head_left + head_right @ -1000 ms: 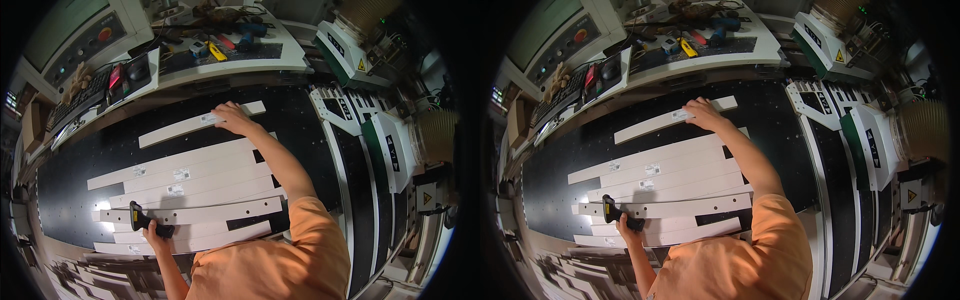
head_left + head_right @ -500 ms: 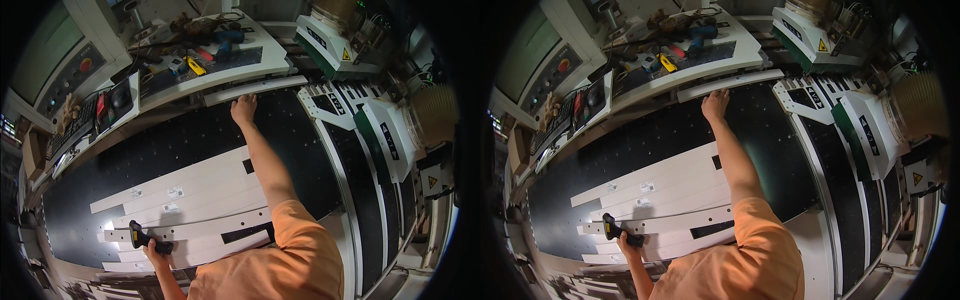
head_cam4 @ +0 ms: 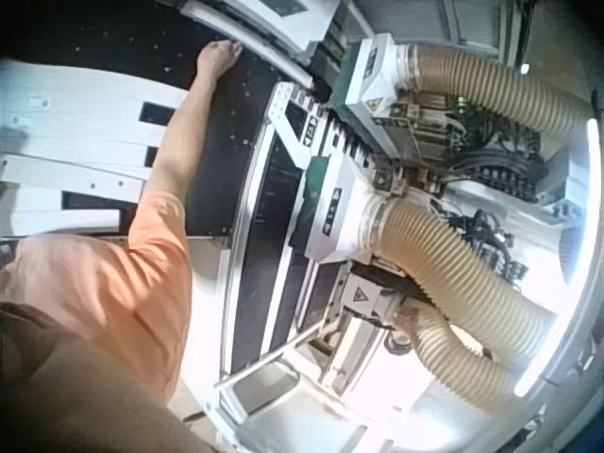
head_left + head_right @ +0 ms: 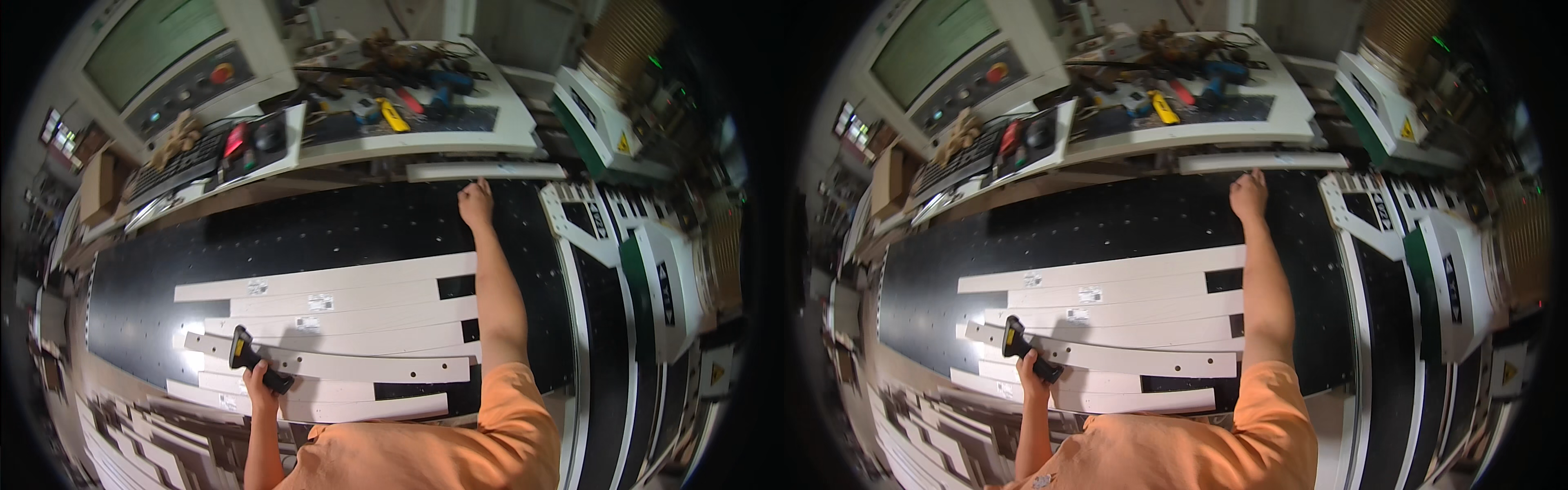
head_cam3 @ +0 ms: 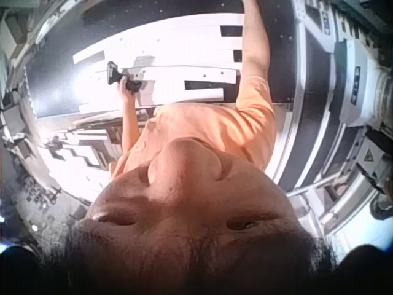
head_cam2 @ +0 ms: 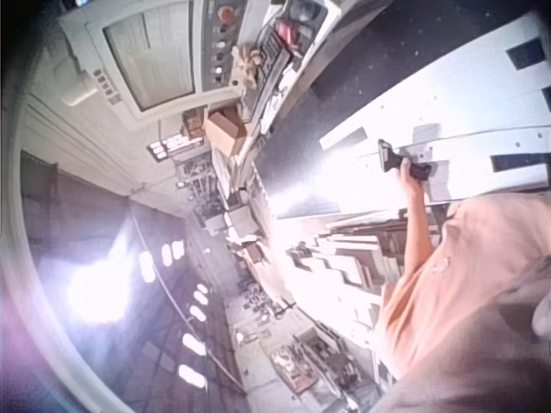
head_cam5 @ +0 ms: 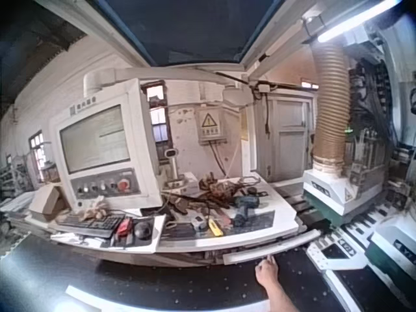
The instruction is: The person repeatedly picks up white rectangular wood panels from a stack, scans their barcodes with a handheld scanner, and places them on a machine table. The person then uses a yellow-handled tool to adjust or secure the panels on the table before repeating the process with additional panels.
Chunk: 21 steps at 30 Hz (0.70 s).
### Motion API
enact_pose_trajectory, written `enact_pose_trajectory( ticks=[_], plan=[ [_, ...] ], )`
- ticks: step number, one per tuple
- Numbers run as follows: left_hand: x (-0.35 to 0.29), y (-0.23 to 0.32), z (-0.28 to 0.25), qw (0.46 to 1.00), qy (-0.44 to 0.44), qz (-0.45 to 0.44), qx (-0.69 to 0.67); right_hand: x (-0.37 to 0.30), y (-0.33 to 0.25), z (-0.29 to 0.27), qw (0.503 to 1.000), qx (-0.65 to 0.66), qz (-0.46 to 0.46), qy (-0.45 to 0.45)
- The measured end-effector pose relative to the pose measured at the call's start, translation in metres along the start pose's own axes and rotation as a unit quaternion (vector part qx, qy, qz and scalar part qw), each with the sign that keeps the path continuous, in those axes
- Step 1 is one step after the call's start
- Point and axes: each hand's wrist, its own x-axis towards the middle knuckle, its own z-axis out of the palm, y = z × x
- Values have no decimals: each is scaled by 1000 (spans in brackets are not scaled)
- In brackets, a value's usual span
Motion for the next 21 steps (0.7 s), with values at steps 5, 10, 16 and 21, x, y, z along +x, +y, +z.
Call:
enact_pose_trajectory(
  ticks=[5,10,16,21],
  plan=[
    [-18,14,9,999,38,25,-9,1,10,-3,995,10,41,-95],
    [-55,44,-18,985,103,139,-24,13,50,26,994,-29,-2,-103],
    [-120,82,-77,962,161,211,-63,59,119,57,987,-24,-49,-150],
    [-194,87,-125,949,194,222,-110,71,40,4,923,129,52,-360]
  ],
)
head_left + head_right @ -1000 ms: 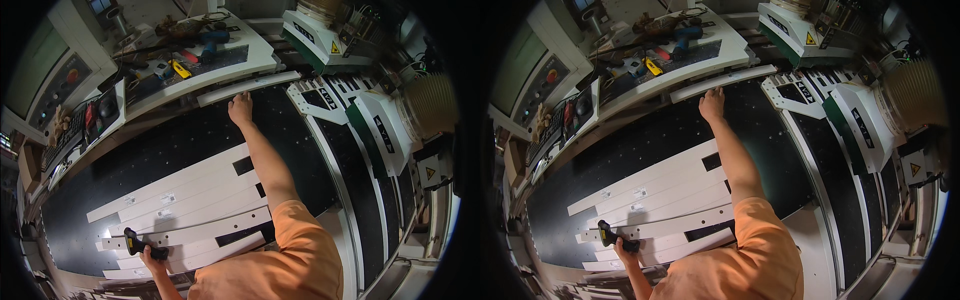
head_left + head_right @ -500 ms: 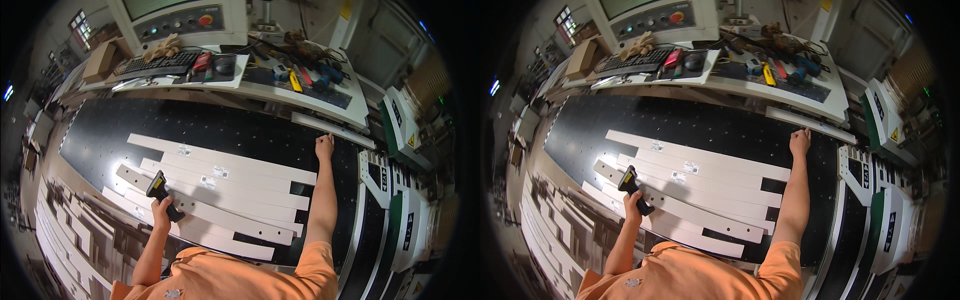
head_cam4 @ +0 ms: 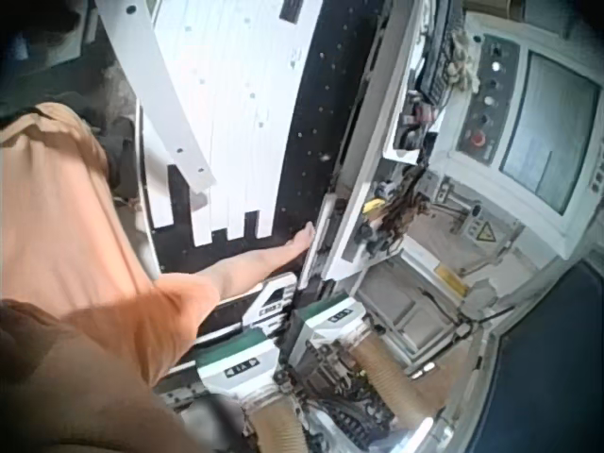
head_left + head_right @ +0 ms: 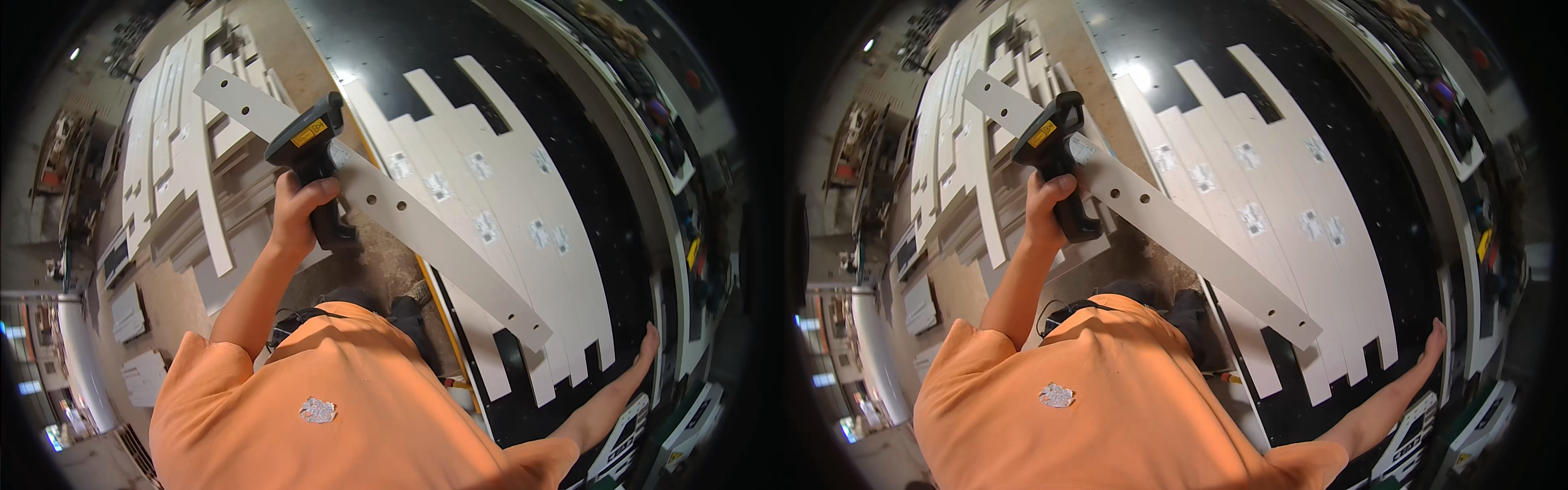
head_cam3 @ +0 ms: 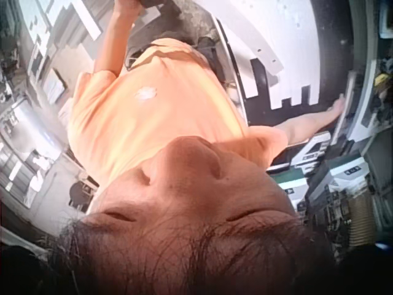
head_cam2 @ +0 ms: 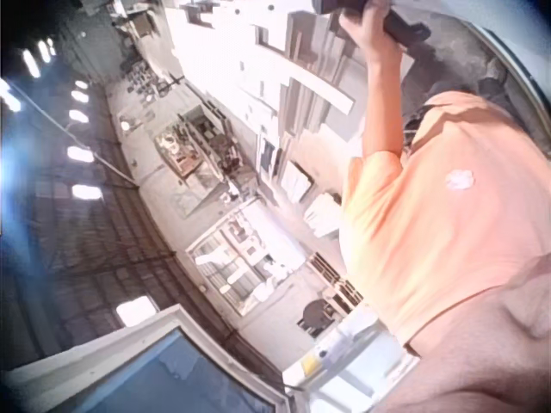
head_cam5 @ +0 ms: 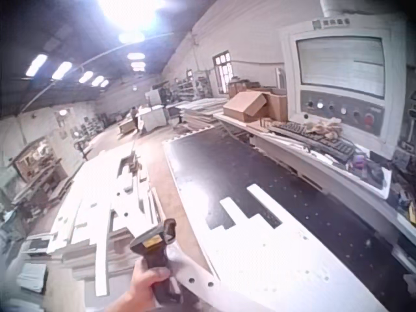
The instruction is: The person repeatedly picks up white rectangular wood panels from a stack, scans their barcodes with a handheld scanner, and places them on a machine table. The person then uses a yellow-handled tool to adjust or secure the panels on the table before repeating the process with additional panels.
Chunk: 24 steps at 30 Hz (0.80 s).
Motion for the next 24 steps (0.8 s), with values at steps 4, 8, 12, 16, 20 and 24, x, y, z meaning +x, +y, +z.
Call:
enact_pose_trajectory(
  ticks=[4,8,12,16,20,24],
  plan=[
    [-44,32,-64,997,53,2,-61,-141,-191,61,969,3,-231,-85],
    [-106,52,-140,989,137,44,-33,-343,-357,148,819,-67,-503,-266],
    [-187,59,-228,969,211,99,-83,-505,-431,217,702,-102,-580,-400],
    [-286,66,-330,942,267,196,-62,-642,-448,280,613,-185,-639,-426],
    [-410,77,-442,869,413,270,-45,-762,-470,308,558,-170,-668,-463],
    [-520,86,-498,806,527,261,-71,-869,-499,339,466,-183,-724,-474]
  ],
)
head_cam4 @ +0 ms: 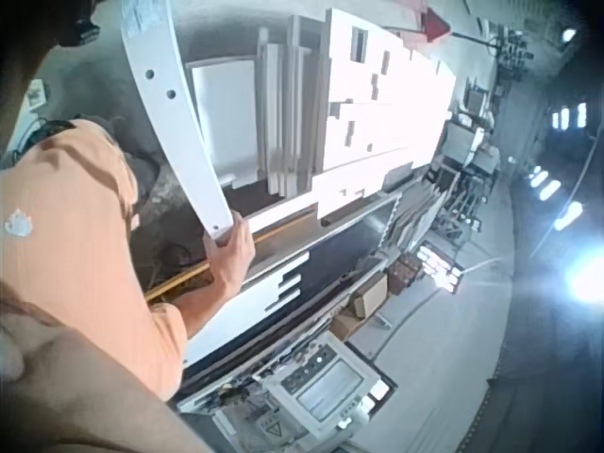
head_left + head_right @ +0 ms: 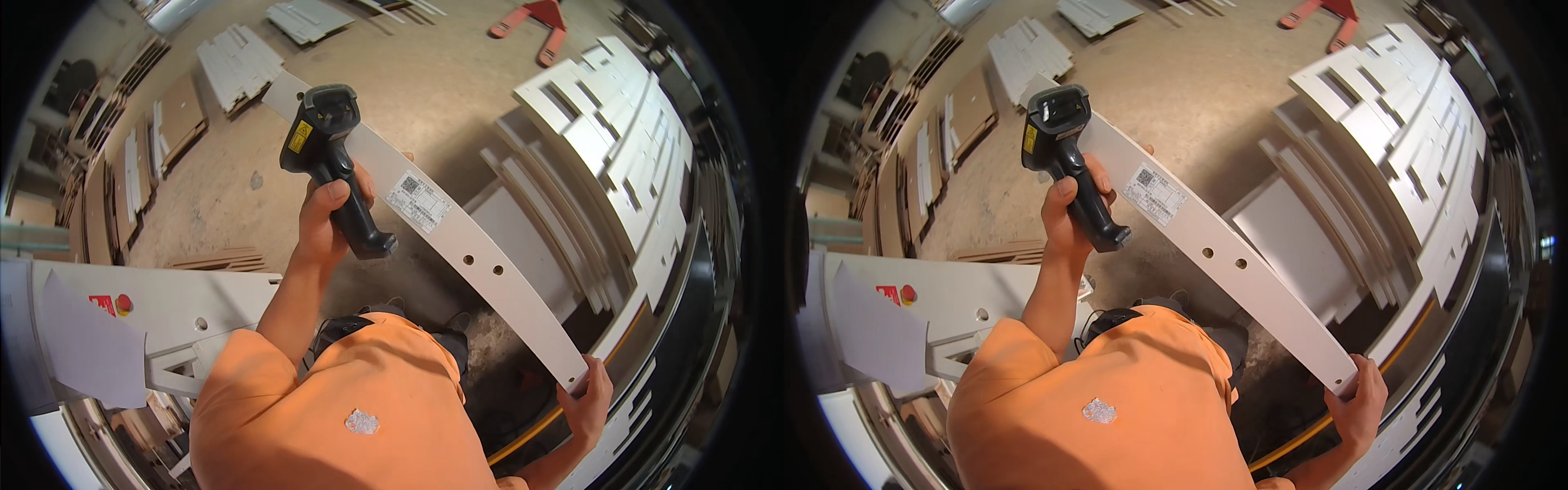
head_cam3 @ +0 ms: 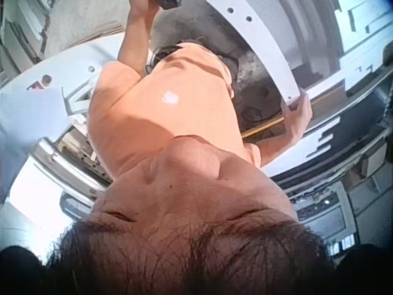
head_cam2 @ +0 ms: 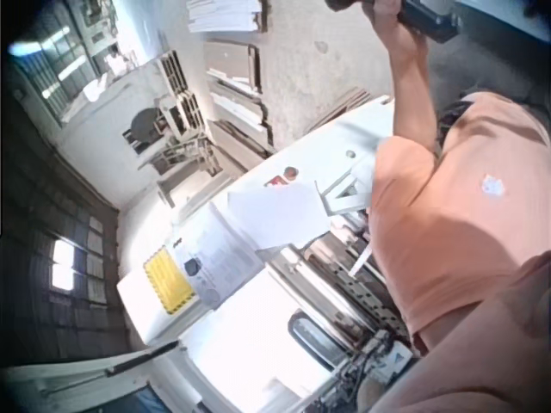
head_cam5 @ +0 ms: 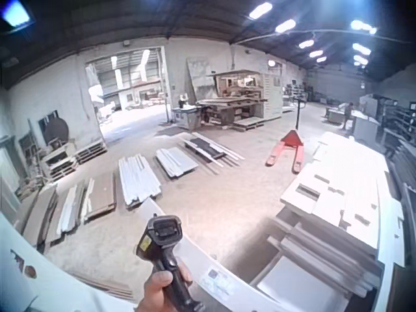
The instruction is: The person repeatedly picks up white rectangular wood panels from a stack, scans their barcodes with a handheld scanner, and places them on a machine table. The person then uses a yellow-handled tool to adjust or secure the panels on the table before repeating the process with additional panels.
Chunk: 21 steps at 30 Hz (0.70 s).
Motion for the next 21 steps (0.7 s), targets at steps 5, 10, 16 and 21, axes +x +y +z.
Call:
enact_pose_trajectory(
  ticks=[5,10,16,21],
  plan=[
    [-7,22,-96,985,171,28,-22,99,-73,22,996,-31,-54,-67],
    [13,34,-173,968,238,74,-7,213,-141,58,980,-61,-148,-115],
    [65,73,-244,948,290,124,43,365,-237,124,960,-31,-216,-173],
    [94,124,-320,900,383,186,92,494,-380,202,895,-10,-380,-235]
  ],
)
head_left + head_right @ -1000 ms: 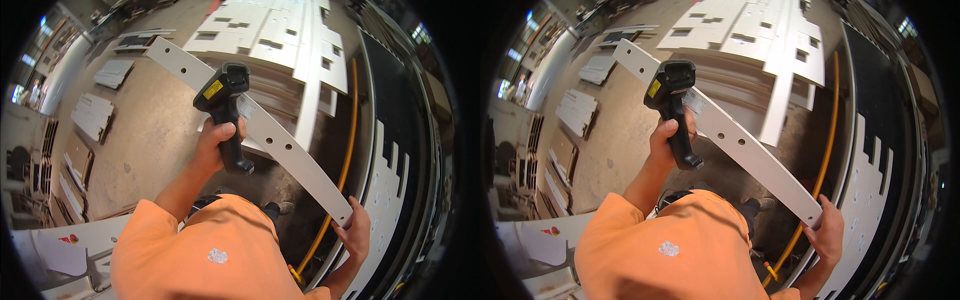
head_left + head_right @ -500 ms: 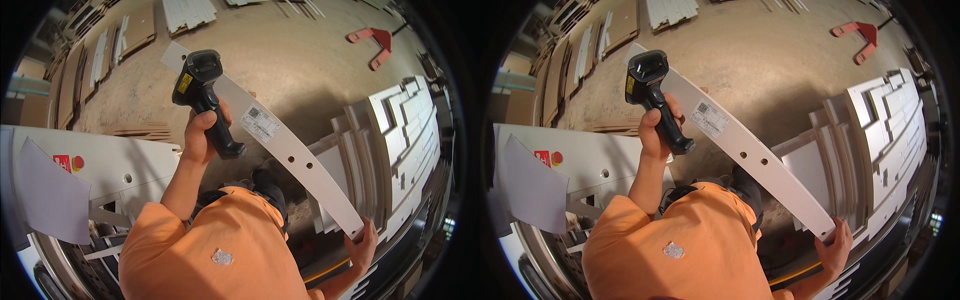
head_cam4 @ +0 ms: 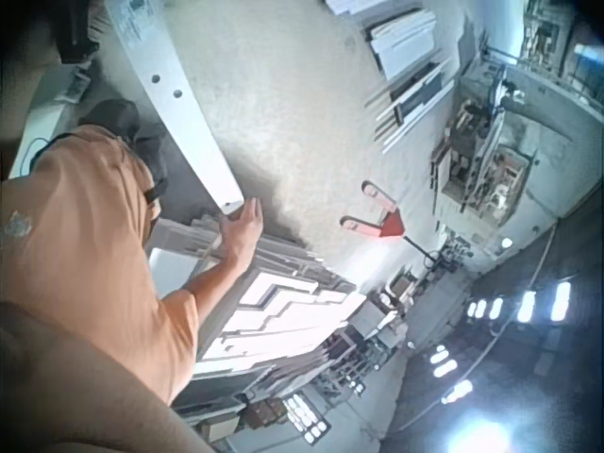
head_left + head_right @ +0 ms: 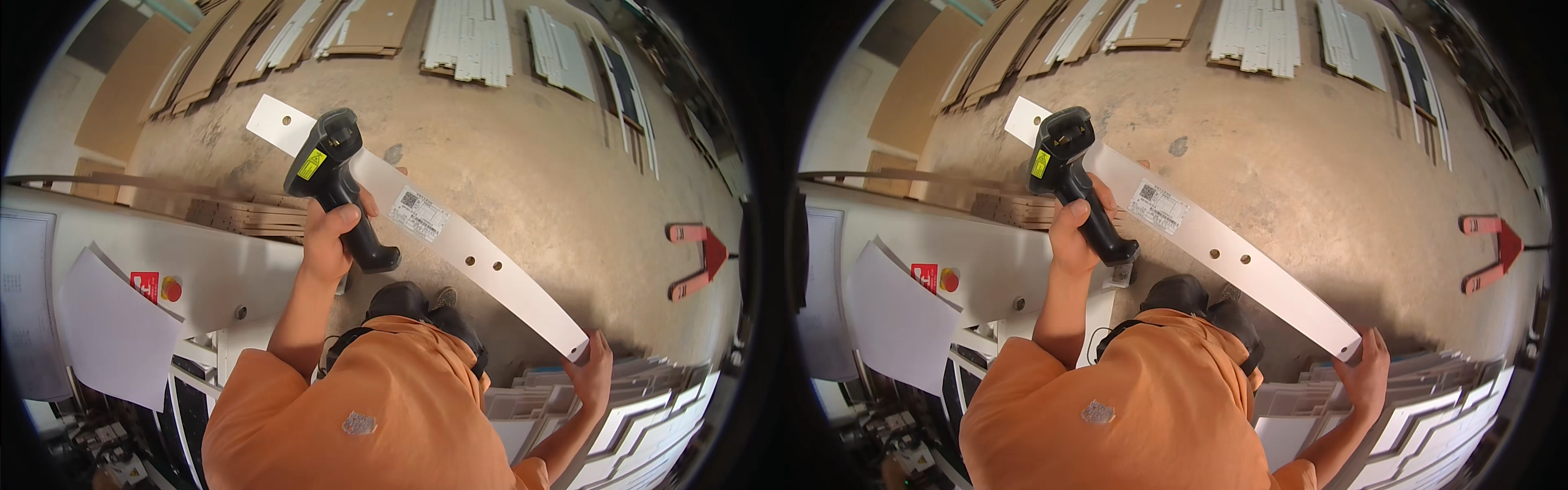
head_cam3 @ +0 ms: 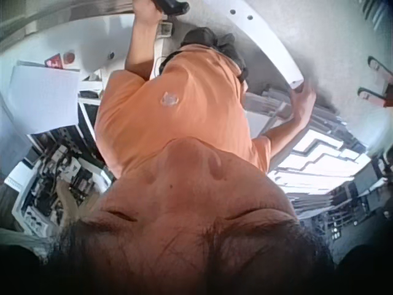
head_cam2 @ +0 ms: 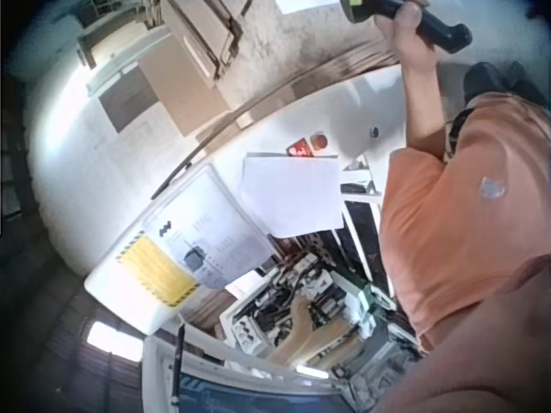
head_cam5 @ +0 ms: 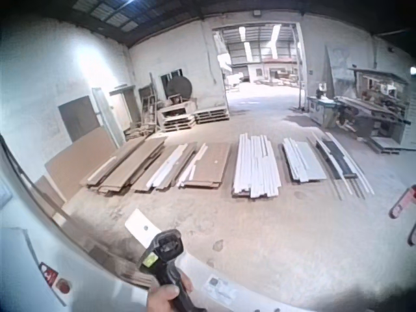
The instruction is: The person repeatedly picks up white rectangular wood panels from a stack, scans their barcodes with a handheld scanner, and places them on a machine table. The person then uses a yellow-handled tool to adjust or secure the panels on the table before repeating the process with additional panels.
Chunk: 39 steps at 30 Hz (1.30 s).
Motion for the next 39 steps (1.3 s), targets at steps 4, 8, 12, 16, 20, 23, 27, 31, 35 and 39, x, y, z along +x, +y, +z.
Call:
enact_pose_trajectory(
  ticks=[4,8,12,16,20,23,27,31,35,39],
  plan=[
    [58,-4,-54,996,84,21,-18,147,-42,6,997,17,-20,-71],
    [126,-33,-121,986,167,6,-17,269,-81,32,990,-6,-102,-97],
    [210,-65,-179,962,231,-136,47,347,-100,82,986,-6,-84,-143],
    [310,-86,-218,891,241,-347,165,421,-118,152,970,68,-21,-234],
    [354,-110,-263,913,159,-327,186,471,-126,219,967,-78,37,-241],
    [394,-136,-305,930,186,-270,168,527,-136,271,944,-163,118,-262],
    [430,-165,-403,860,237,-265,366,617,-145,322,910,-214,194,-297],
    [425,-201,-517,706,296,-322,557,723,-165,354,897,-174,265,-308],
    [375,-182,-572,620,376,-573,382,849,-237,393,905,-181,223,-312],
    [357,-152,-575,460,525,-679,226,976,-343,441,943,-130,110,-286]
  ],
)
